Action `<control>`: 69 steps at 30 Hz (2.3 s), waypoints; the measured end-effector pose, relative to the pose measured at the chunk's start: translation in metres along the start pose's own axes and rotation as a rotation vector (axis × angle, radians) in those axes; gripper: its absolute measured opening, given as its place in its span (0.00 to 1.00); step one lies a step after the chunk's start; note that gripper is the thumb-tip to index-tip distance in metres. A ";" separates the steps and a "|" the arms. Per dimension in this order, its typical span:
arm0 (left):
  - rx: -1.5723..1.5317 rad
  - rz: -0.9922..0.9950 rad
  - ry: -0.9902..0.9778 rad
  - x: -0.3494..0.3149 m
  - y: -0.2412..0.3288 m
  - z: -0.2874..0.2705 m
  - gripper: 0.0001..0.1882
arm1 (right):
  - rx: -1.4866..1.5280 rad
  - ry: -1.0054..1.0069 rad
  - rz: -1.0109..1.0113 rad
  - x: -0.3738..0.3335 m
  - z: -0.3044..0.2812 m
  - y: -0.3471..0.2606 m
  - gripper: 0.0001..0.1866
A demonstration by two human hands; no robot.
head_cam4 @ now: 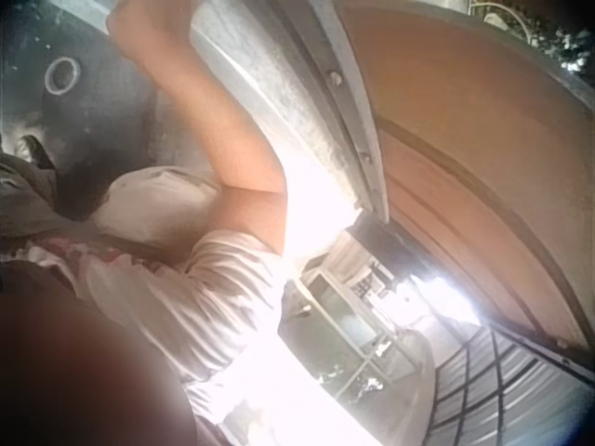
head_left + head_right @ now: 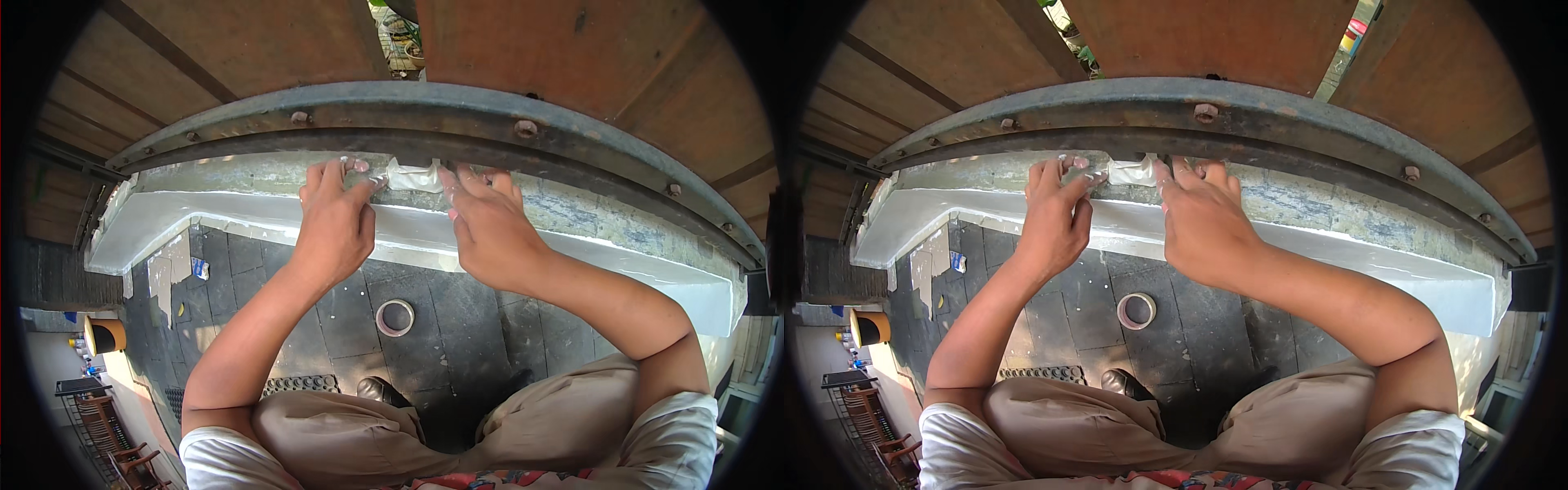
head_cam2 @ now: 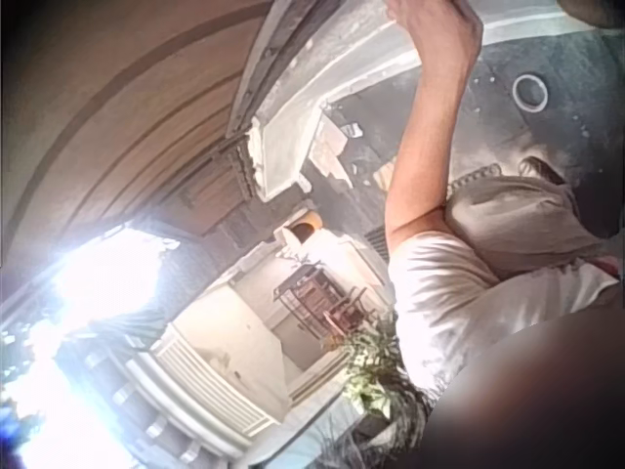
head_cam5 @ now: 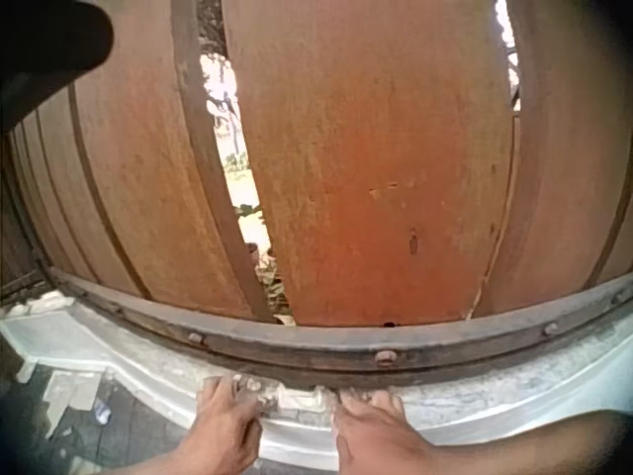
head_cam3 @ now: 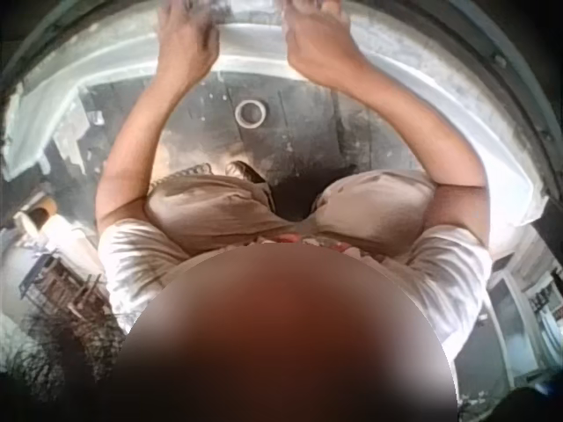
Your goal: The person is applying masking tape to the ledge of a wooden and metal gate, likely to prepare it for painting.
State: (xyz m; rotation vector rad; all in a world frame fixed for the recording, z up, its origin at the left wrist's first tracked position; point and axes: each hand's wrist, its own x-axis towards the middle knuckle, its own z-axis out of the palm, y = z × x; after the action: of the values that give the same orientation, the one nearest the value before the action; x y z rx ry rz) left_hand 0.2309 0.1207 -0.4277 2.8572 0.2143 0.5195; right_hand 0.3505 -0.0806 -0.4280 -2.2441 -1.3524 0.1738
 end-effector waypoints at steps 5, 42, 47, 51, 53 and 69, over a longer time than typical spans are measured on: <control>0.140 0.045 -0.032 0.003 0.003 -0.003 0.16 | 0.020 0.019 0.003 0.007 0.010 -0.004 0.30; -0.793 -0.020 -0.243 -0.090 0.030 -0.007 0.13 | 0.446 0.082 -0.113 -0.053 -0.022 -0.047 0.23; -0.625 0.171 -0.009 -0.084 0.038 -0.010 0.12 | 0.392 0.063 -0.219 -0.053 -0.029 -0.048 0.18; -0.580 0.307 0.038 -0.069 0.053 -0.007 0.11 | 0.404 0.136 -0.102 -0.061 -0.038 -0.050 0.15; -0.587 0.246 -0.020 -0.076 0.052 -0.004 0.09 | 0.414 0.179 -0.122 -0.063 -0.029 -0.042 0.12; -0.820 0.053 -0.077 -0.083 0.053 0.018 0.10 | 0.407 0.134 -0.026 -0.076 -0.023 -0.036 0.15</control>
State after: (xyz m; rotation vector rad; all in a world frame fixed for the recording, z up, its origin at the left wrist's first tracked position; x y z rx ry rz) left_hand 0.1661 0.0513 -0.4583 2.0774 -0.0806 0.3833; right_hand 0.2921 -0.1406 -0.4018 -1.8637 -1.1552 0.2601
